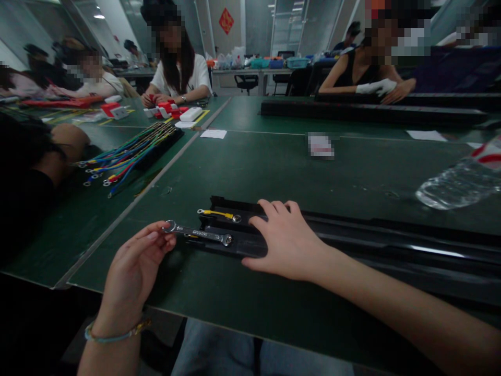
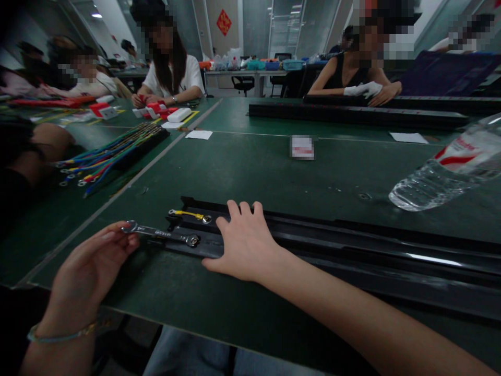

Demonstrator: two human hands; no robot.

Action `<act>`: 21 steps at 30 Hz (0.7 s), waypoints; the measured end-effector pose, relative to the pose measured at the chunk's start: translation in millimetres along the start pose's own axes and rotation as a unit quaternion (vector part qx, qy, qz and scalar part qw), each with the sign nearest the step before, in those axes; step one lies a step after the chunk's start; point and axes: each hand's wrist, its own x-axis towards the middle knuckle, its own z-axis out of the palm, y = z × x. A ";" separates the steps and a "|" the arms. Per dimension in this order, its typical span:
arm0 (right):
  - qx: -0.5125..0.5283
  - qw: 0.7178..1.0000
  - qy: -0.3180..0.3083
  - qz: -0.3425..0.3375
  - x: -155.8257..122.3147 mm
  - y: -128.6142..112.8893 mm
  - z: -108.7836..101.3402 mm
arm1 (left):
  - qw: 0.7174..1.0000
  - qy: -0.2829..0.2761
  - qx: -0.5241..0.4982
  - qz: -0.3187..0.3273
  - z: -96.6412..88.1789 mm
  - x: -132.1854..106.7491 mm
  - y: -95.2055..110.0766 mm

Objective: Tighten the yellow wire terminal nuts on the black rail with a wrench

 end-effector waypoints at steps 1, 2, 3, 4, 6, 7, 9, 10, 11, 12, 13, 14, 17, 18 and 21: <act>-0.001 1.000 -0.004 0.000 0.0 0.0 -0.3 | 1.000 0.000 0.002 0.003 0.3 0.1 -0.1; -0.002 1.000 -0.006 0.000 0.0 0.0 -0.6 | 1.000 0.000 0.004 0.006 0.8 0.2 -0.1; -0.002 1.000 -0.007 0.000 -0.1 0.1 -0.9 | 1.000 0.001 0.005 0.008 1.4 0.2 -0.1; -0.002 1.000 -0.007 -0.001 -0.1 0.1 -1.2 | 1.000 0.002 0.005 0.008 2.1 0.1 0.0; -0.001 1.000 -0.005 -0.001 -0.1 0.2 -1.4 | 1.000 0.007 0.005 0.006 3.5 -0.2 0.2; 0.000 1.000 -0.003 -0.001 -0.1 0.2 -1.4 | 1.000 0.009 0.004 0.005 4.0 -0.4 0.2; 0.000 1.000 -0.002 -0.004 -0.1 0.1 -1.2 | 1.000 0.012 0.006 0.006 4.4 -0.7 0.0; -0.001 1.000 -0.001 -0.002 -0.1 -0.1 -1.1 | 1.000 0.012 0.009 0.009 4.4 -0.7 -0.2; -0.002 1.000 0.000 -0.001 -0.1 -0.3 -1.0 | 1.000 0.012 0.014 0.013 4.2 -0.7 -0.5; -0.003 1.000 0.000 0.001 -0.1 -0.5 -1.0 | 1.000 0.012 0.020 0.016 3.9 -0.6 -0.8; -0.003 1.000 0.000 0.003 -0.1 -0.7 -1.1 | 0.999 0.012 0.024 0.020 3.5 -0.5 -1.1; -0.003 1.000 0.002 0.004 -0.2 -0.9 -1.2 | 0.999 0.013 0.028 0.023 3.2 -0.3 -1.4; -0.002 1.000 0.002 0.002 -0.1 -1.2 -1.7 | 0.999 0.016 0.030 0.027 2.6 0.0 -2.0; -0.002 1.000 0.001 0.002 -0.1 -1.3 -1.8 | 0.999 0.018 0.029 0.027 2.6 0.0 -2.0; -0.003 1.000 -0.002 0.004 0.2 -1.6 -1.6 | 0.999 0.022 0.023 0.026 2.9 -0.3 -1.8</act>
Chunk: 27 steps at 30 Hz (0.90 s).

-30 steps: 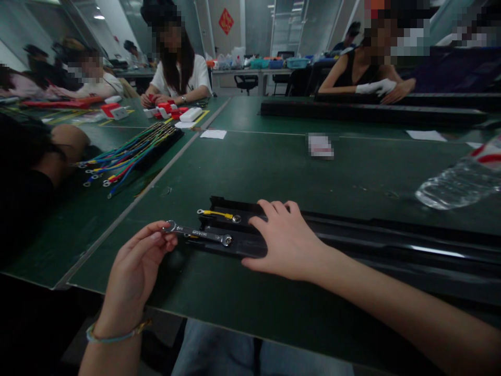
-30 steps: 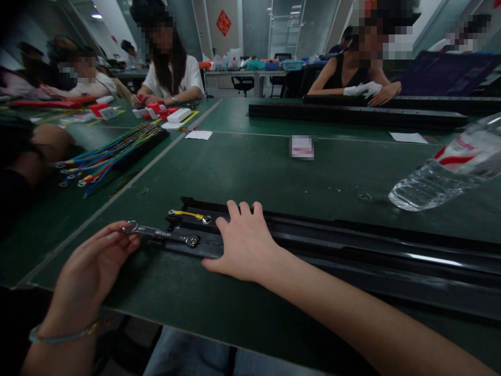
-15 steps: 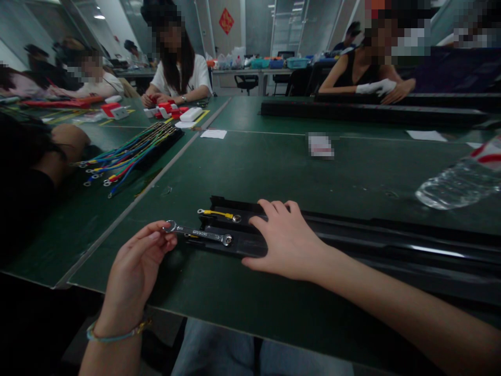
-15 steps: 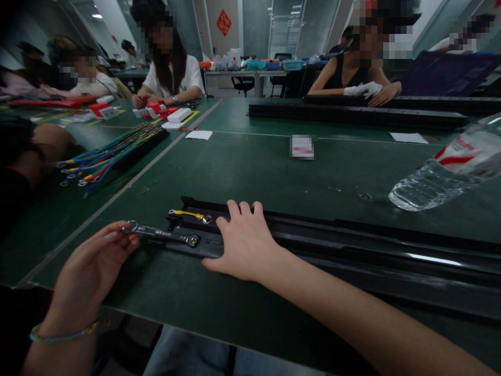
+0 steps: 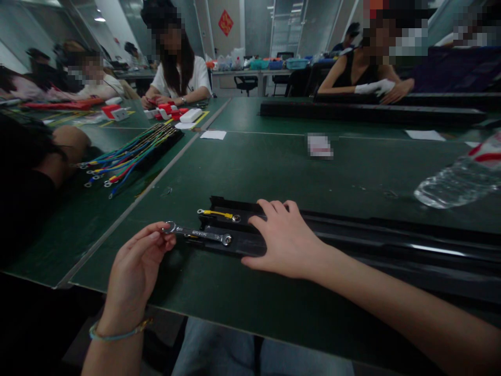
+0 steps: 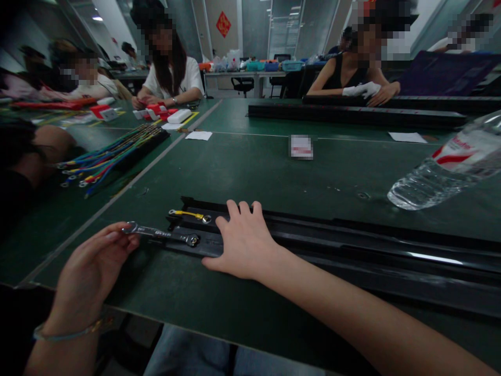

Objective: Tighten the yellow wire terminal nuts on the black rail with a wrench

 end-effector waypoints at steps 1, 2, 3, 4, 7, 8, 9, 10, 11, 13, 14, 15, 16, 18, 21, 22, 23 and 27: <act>0.000 1.000 0.001 0.000 0.1 0.0 0.3 | 1.000 0.000 -0.002 0.000 0.1 -0.1 0.1; 0.000 1.000 0.003 -0.001 0.1 0.1 0.6 | 1.000 -0.001 -0.004 0.000 0.2 -0.3 0.3; 0.001 1.000 0.005 -0.002 0.1 0.2 0.9 | 1.000 -0.003 -0.005 0.000 0.3 -0.5 0.4; 0.002 1.000 0.007 -0.005 0.0 0.4 1.1 | 1.000 -0.004 -0.006 0.000 0.4 -0.6 0.5; 0.005 1.000 0.011 -0.008 -0.4 1.2 1.2 | 1.000 -0.005 -0.010 0.002 1.1 -1.1 0.6; 0.005 1.000 0.011 -0.009 -0.6 1.5 1.0 | 1.000 -0.006 -0.011 0.004 1.3 -1.2 0.6; 0.005 1.000 0.011 -0.009 -0.7 1.7 0.7 | 1.000 -0.006 -0.012 0.006 1.6 -1.3 0.6; 0.006 1.000 0.011 -0.009 -0.8 1.8 0.5 | 1.000 -0.006 -0.013 0.006 1.7 -1.3 0.5; 0.006 1.000 0.011 -0.009 -0.9 1.9 0.4 | 1.000 -0.006 -0.014 0.005 1.7 -1.3 0.4; 0.008 1.000 0.012 -0.008 -0.9 1.8 0.5 | 1.000 -0.006 -0.015 0.002 1.2 -1.1 0.2; 0.008 1.000 0.013 -0.007 -0.9 1.7 0.7 | 1.000 -0.007 -0.015 0.001 0.9 -1.0 0.0; 0.009 1.000 0.014 -0.008 -0.8 1.6 1.0 | 1.000 -0.008 -0.015 0.001 0.5 -0.9 -0.1; 0.009 1.000 0.015 -0.008 -0.7 1.4 1.3 | 1.000 -0.009 -0.016 0.001 0.3 -0.8 -0.3; 0.009 1.000 0.016 -0.010 -0.4 0.9 1.7 | 1.000 -0.008 -0.018 0.001 -0.1 -0.7 -0.5; 0.005 1.000 0.017 -0.007 -0.1 0.2 1.9 | 1.000 -0.008 -0.018 0.007 -0.1 -0.7 -1.0; 0.003 1.000 0.016 -0.006 -0.1 0.1 1.9 | 1.000 -0.008 -0.017 0.010 -0.1 -0.6 -1.2; 0.001 1.000 0.015 -0.004 -0.1 0.1 2.0 | 1.000 -0.010 -0.017 0.012 0.0 -0.6 -1.4; 0.000 1.000 0.017 -0.005 -0.6 1.0 2.6 | 1.000 -0.009 -0.019 0.014 0.6 -1.0 -1.6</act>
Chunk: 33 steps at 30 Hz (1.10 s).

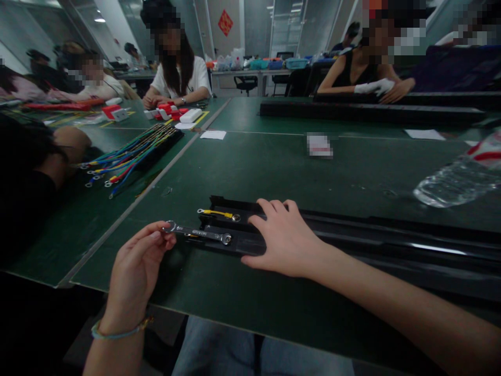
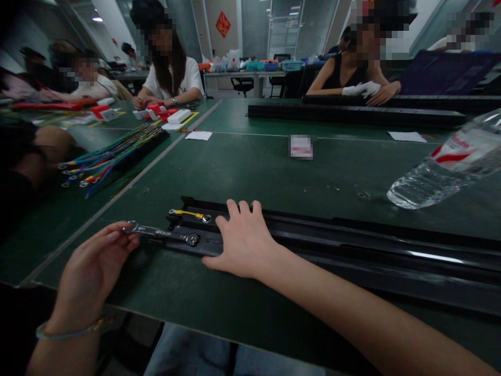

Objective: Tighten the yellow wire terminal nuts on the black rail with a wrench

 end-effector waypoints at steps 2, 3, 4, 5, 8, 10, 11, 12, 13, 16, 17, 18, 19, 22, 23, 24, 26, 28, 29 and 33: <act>0.002 1.000 0.003 -0.002 -0.2 0.6 0.2 | 1.000 0.001 0.000 0.003 0.4 -0.5 0.3; 0.003 1.000 0.004 -0.003 -0.3 0.9 0.2 | 1.000 0.001 0.002 0.003 0.6 -0.7 0.5; 0.004 1.000 0.005 -0.004 -0.3 1.0 0.1 | 1.000 0.001 0.003 0.004 0.7 -0.8 0.6; 0.004 1.000 0.005 -0.006 -0.2 1.0 0.1 | 1.000 0.001 0.004 0.005 0.7 -0.8 0.6; 0.005 1.000 0.006 -0.006 0.2 0.7 0.1 | 1.000 0.003 0.006 0.004 0.7 -0.4 0.4; 0.004 1.000 0.006 -0.006 0.5 0.4 0.2 | 1.000 0.006 0.005 0.003 0.8 0.0 0.3; 0.004 1.000 0.005 -0.005 0.5 0.3 0.3 | 1.000 0.007 0.005 0.002 0.8 0.1 0.3; 0.004 1.000 0.003 -0.005 0.5 0.3 0.4 | 1.000 0.006 0.005 0.002 0.8 0.1 0.3; 0.004 1.000 0.001 -0.005 0.5 0.4 0.5 | 1.000 0.005 0.005 0.003 0.8 0.1 0.4; 0.003 1.000 0.001 -0.004 0.3 0.9 1.1 | 1.000 0.004 0.006 0.002 0.8 -0.2 0.4; 0.002 1.000 0.002 -0.004 0.3 1.1 1.3 | 1.000 0.005 0.007 0.002 0.7 -0.2 0.4; 0.001 1.000 0.002 -0.005 0.2 1.4 1.5 | 1.000 0.005 0.007 0.002 0.6 -0.3 0.3; 0.000 1.000 0.002 -0.005 0.2 1.5 1.5 | 1.000 0.006 0.008 0.004 0.6 -0.3 0.1; -0.001 1.000 -0.002 -0.004 0.2 1.6 1.0 | 1.000 0.003 0.006 0.006 0.4 -0.2 -0.4; -0.001 1.000 -0.002 -0.003 0.2 1.4 0.7 | 1.000 0.002 0.005 0.006 0.4 -0.3 -0.4; 0.000 1.000 -0.002 -0.002 0.2 1.1 0.4 | 1.000 0.001 0.003 0.005 0.4 -0.3 -0.4; 0.001 1.000 0.000 -0.002 0.1 0.5 0.2 | 1.000 0.001 0.002 0.006 0.6 -0.6 -0.2; 0.002 1.000 0.003 -0.004 0.1 0.0 0.4 | 1.000 -0.001 0.002 0.007 0.9 -0.9 0.1; 0.002 1.000 0.005 -0.004 0.1 0.0 0.5 | 1.000 -0.002 0.002 0.007 1.1 -0.9 0.3; 0.003 1.000 0.004 -0.004 0.7 0.5 0.2 | 1.000 -0.004 0.003 0.006 0.9 -0.4 0.2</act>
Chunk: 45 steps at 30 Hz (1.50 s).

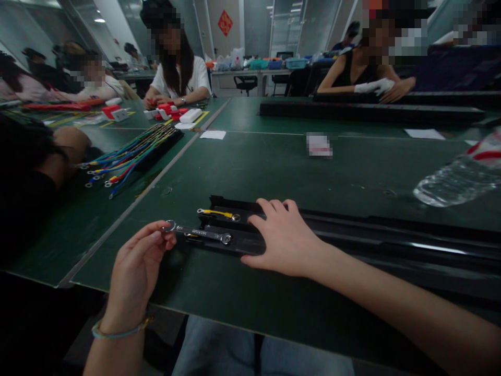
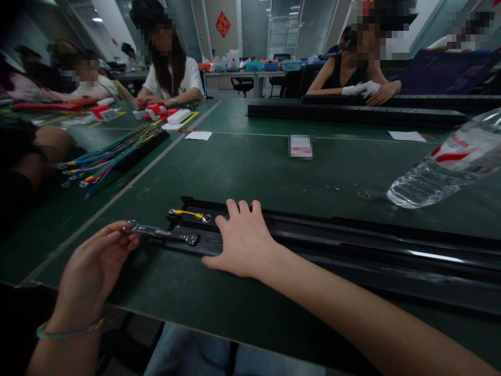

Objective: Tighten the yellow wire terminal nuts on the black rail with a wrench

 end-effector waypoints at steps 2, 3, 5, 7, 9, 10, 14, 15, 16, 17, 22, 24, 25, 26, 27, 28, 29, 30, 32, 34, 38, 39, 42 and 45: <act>0.001 1.000 -0.008 0.000 0.2 0.3 -0.8 | 1.000 -0.002 -0.001 0.000 -0.4 0.3 -0.3; 0.001 1.000 -0.011 0.001 0.2 0.5 -1.1 | 1.000 -0.003 -0.001 -0.001 -0.6 0.4 -0.4; 0.002 1.000 -0.015 0.001 0.0 0.6 -1.7 | 1.000 -0.003 -0.001 -0.003 -0.7 0.3 -0.3; 0.003 1.000 -0.015 0.000 -0.3 0.6 -1.9 | 1.000 -0.003 -0.001 -0.004 -0.5 -0.1 0.0; 0.004 1.000 -0.014 -0.002 -0.6 0.5 -2.0 | 1.000 -0.002 0.000 -0.003 -0.2 -0.6 0.4; 0.004 1.000 -0.013 -0.001 -0.7 0.5 -2.1 | 1.000 -0.002 0.001 -0.002 0.0 -0.8 0.6; 0.000 1.000 -0.020 0.003 -0.9 0.7 -2.2 | 1.000 0.001 0.006 -0.002 0.3 -0.7 0.6; -0.001 1.000 -0.022 0.003 -1.0 0.9 -2.0 | 1.000 0.002 0.007 -0.002 0.3 -0.6 0.5; -0.002 1.000 -0.022 0.002 -1.0 1.1 -1.8 | 1.000 0.001 0.008 -0.001 0.2 -0.4 0.3; -0.001 1.000 -0.020 0.001 -1.0 1.2 -1.6 | 1.000 0.000 0.007 0.000 0.1 -0.2 0.2; 0.003 1.000 -0.001 -0.001 -0.9 0.7 0.0 | 1.000 -0.010 0.005 0.002 0.0 0.1 -0.1; 0.004 1.000 0.002 -0.002 -0.7 0.3 0.4 | 1.000 -0.009 0.007 0.001 0.2 0.0 0.1; 0.004 1.000 0.001 -0.003 -0.7 0.2 0.4 | 1.000 -0.009 0.008 0.000 0.2 -0.1 0.2; 0.004 1.000 0.002 -0.003 -0.6 0.2 0.5 | 1.000 -0.008 0.008 0.000 0.3 -0.2 0.3; 0.003 1.000 0.002 -0.003 -0.6 0.2 0.4 | 1.000 -0.008 0.008 0.000 0.3 -0.4 0.4; 0.003 1.000 0.002 -0.003 -0.6 0.3 0.4 | 1.000 -0.009 0.009 0.000 0.3 -0.5 0.5; 0.004 1.000 0.002 -0.002 -0.6 0.3 0.3 | 1.000 -0.008 0.010 0.000 0.3 -0.6 0.6; 0.004 1.000 0.001 -0.002 -0.7 0.4 0.1 | 1.000 -0.008 0.011 0.000 0.2 -0.7 0.7; 0.004 1.000 -0.001 -0.001 -0.8 0.5 -0.3 | 1.000 -0.007 0.013 0.000 0.1 -0.6 0.6; 0.005 1.000 -0.003 -0.001 -1.0 0.5 -0.6 | 1.000 -0.006 0.013 -0.002 -0.2 -0.4 0.2; 0.004 1.000 -0.006 -0.001 -1.5 0.9 -1.0 | 1.000 -0.003 0.013 -0.003 -0.4 0.0 -0.4; 0.003 1.000 -0.007 -0.001 -1.6 1.1 -1.0 | 1.000 -0.003 0.013 -0.003 -0.3 -0.1 -0.5; 0.003 1.000 -0.009 -0.002 -1.3 1.2 -1.3 | 1.000 -0.004 0.013 0.001 0.2 -0.6 -0.6; 0.005 1.000 -0.009 -0.002 -0.6 0.7 -1.9 | 1.000 -0.003 0.011 0.006 0.3 -0.7 -0.5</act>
